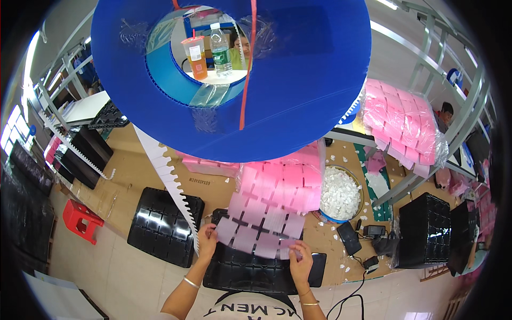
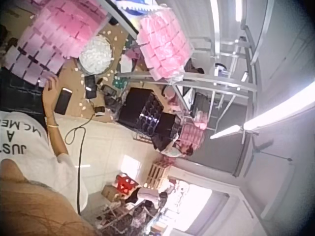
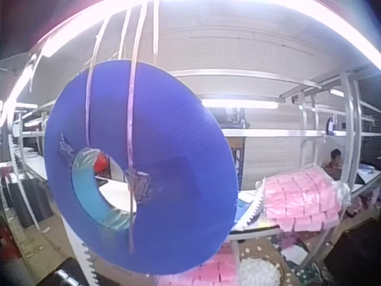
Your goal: The person tears pieces of adhesive tape from a strip and applies them to black plastic trays by hand. The person then places pink foam sheets onto the taped trays and presses them down.
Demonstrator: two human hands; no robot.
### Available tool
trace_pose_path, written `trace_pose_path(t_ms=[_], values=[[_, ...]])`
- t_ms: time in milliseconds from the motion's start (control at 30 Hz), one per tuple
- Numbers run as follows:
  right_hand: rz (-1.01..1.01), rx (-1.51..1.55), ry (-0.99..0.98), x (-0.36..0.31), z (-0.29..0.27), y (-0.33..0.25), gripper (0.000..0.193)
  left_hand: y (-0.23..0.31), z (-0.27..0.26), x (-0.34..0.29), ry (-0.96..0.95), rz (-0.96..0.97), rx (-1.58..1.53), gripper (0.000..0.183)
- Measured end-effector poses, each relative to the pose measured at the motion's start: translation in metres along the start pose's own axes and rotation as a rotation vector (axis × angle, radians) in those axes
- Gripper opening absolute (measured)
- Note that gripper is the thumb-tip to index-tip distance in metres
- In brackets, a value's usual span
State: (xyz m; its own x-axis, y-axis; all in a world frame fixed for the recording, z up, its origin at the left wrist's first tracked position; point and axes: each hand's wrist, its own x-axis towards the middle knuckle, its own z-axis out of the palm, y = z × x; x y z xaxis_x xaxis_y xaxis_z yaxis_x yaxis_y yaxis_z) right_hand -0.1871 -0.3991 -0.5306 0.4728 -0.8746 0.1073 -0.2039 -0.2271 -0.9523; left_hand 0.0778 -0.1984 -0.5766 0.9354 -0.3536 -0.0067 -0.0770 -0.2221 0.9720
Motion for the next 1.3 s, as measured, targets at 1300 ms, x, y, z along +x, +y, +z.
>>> trace_pose_path(t_ms=[1300], values=[[0.046,-0.126,-0.135,-0.101,-0.027,0.010,0.015,-0.012,-0.055,-0.157,-0.040,-0.290,0.189,0.016]])
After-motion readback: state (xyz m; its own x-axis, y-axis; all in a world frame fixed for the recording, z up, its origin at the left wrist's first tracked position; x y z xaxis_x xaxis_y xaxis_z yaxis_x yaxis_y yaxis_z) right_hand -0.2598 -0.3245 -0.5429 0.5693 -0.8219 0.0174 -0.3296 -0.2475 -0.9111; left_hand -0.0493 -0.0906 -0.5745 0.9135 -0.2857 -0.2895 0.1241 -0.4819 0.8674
